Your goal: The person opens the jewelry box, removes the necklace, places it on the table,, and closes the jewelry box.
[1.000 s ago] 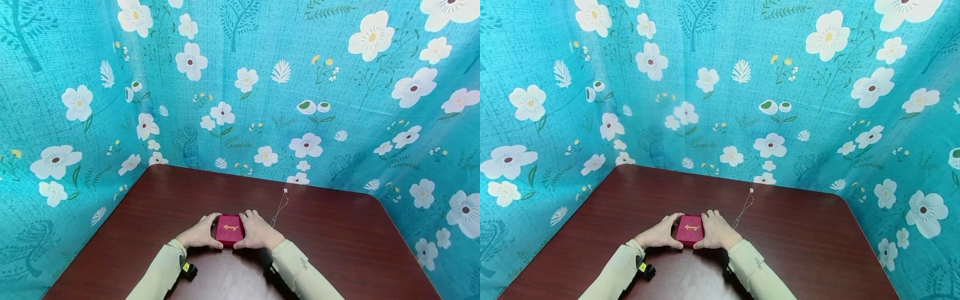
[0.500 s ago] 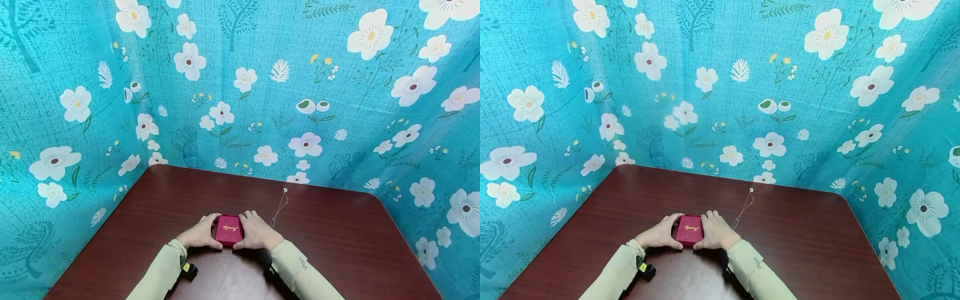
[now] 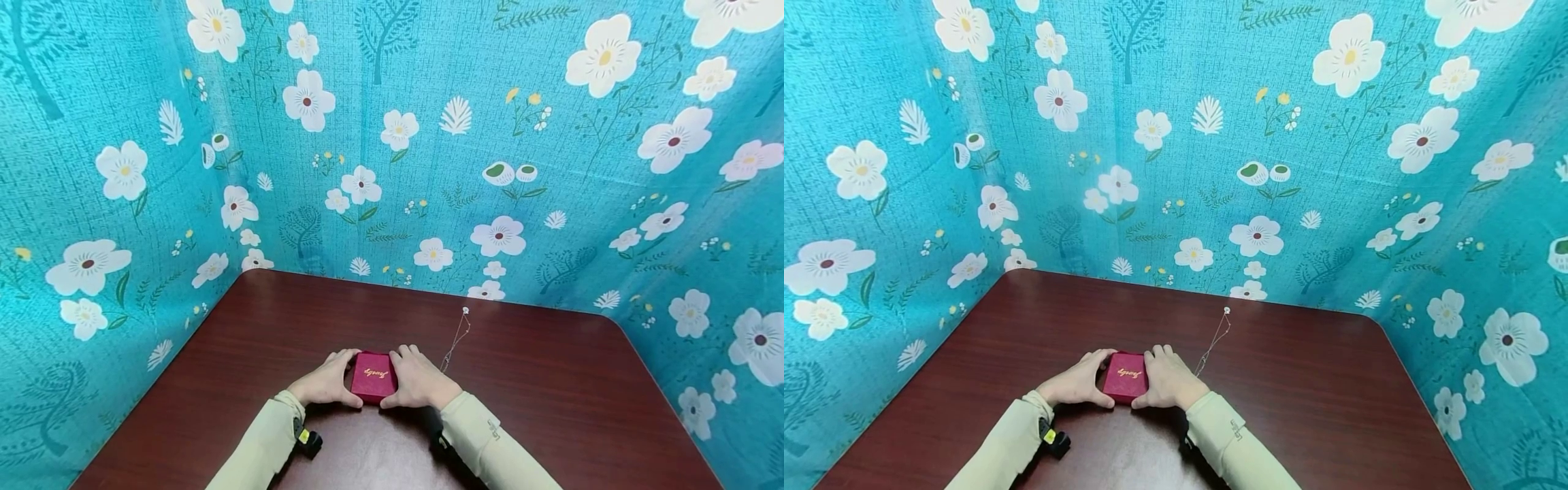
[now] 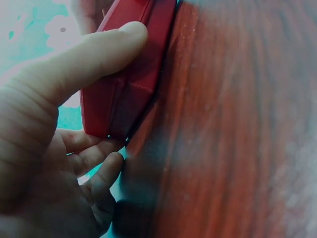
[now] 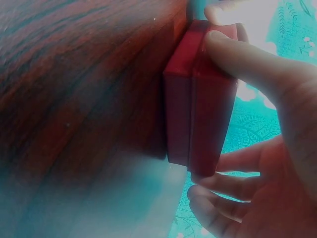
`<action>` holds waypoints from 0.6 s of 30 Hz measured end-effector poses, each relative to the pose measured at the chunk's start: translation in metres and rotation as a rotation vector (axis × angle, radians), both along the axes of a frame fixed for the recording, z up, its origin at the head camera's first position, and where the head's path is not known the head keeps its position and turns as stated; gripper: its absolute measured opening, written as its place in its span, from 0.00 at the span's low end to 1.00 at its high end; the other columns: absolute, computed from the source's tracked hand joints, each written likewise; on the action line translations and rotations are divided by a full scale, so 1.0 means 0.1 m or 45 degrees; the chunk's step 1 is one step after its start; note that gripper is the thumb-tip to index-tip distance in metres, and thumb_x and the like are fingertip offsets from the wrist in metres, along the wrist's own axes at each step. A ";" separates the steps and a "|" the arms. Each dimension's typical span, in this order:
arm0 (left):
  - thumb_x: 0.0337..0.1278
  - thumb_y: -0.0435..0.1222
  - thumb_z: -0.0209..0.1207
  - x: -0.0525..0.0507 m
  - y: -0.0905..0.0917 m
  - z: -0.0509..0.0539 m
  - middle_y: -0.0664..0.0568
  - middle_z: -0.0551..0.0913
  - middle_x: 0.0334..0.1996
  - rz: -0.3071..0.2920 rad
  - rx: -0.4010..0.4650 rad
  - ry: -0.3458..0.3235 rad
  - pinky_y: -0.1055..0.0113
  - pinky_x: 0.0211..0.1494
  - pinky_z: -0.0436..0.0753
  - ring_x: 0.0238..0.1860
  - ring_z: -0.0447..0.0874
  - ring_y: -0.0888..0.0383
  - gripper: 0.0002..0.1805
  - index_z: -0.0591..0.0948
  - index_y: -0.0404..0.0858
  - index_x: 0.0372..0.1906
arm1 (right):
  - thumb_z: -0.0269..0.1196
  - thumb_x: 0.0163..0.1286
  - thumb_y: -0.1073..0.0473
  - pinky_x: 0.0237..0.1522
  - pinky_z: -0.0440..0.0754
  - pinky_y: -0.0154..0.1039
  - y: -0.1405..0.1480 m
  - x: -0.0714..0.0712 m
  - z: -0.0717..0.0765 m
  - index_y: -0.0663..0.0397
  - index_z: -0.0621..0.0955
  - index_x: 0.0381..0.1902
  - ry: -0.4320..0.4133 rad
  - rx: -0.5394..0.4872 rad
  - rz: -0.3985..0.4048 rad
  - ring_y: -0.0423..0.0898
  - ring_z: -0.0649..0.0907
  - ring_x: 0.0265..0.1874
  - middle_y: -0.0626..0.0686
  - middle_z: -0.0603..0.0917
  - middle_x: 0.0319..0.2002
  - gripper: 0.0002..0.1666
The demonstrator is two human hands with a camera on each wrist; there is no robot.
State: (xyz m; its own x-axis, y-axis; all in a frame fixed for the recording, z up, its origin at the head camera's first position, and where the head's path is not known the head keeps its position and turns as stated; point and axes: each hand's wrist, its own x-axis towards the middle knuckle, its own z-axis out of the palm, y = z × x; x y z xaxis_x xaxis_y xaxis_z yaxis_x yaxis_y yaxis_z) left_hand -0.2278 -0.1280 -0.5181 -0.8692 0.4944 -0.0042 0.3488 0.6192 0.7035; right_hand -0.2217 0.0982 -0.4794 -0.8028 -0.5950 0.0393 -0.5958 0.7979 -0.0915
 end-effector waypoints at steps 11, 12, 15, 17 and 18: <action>0.29 0.50 0.76 0.01 0.01 0.00 0.50 0.70 0.53 -0.009 -0.044 0.023 0.54 0.53 0.72 0.55 0.64 0.51 0.52 0.64 0.37 0.64 | 0.71 0.40 0.30 0.47 0.75 0.40 0.00 0.00 0.00 0.62 0.74 0.54 -0.021 0.016 0.016 0.48 0.71 0.43 0.53 0.74 0.42 0.52; 0.29 0.50 0.76 0.01 0.01 0.00 0.50 0.70 0.53 -0.010 -0.049 0.026 0.54 0.53 0.72 0.55 0.64 0.51 0.52 0.64 0.36 0.64 | 0.71 0.40 0.30 0.47 0.75 0.40 0.00 0.00 0.00 0.62 0.74 0.54 -0.021 0.017 0.016 0.49 0.71 0.43 0.53 0.74 0.42 0.52; 0.29 0.50 0.76 0.01 0.01 0.00 0.50 0.70 0.53 -0.010 -0.055 0.033 0.54 0.53 0.72 0.55 0.64 0.51 0.52 0.63 0.36 0.64 | 0.71 0.40 0.30 0.48 0.75 0.41 0.00 0.00 -0.01 0.62 0.75 0.53 -0.015 0.016 0.015 0.49 0.72 0.43 0.53 0.74 0.42 0.52; 0.29 0.50 0.76 0.01 0.00 0.00 0.50 0.70 0.53 -0.005 -0.052 0.031 0.53 0.53 0.72 0.55 0.64 0.51 0.53 0.63 0.36 0.64 | 0.72 0.39 0.30 0.47 0.75 0.41 -0.01 0.00 0.00 0.62 0.74 0.52 -0.014 0.014 0.015 0.49 0.72 0.42 0.53 0.74 0.42 0.52; 0.28 0.50 0.76 0.00 0.00 0.00 0.50 0.70 0.53 -0.002 -0.052 0.030 0.53 0.53 0.72 0.55 0.64 0.51 0.53 0.63 0.36 0.64 | 0.72 0.39 0.30 0.47 0.75 0.41 -0.01 0.00 0.00 0.62 0.74 0.52 -0.012 0.013 0.014 0.49 0.72 0.42 0.53 0.74 0.42 0.52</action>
State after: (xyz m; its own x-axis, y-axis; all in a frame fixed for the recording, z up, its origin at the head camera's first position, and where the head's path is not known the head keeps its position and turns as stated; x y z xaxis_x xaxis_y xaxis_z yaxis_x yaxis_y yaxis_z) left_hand -0.2273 -0.1277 -0.5181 -0.8687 0.4954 -0.0038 0.3659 0.6467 0.6693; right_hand -0.2222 0.0969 -0.4799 -0.7965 -0.6041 0.0254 -0.6037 0.7923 -0.0888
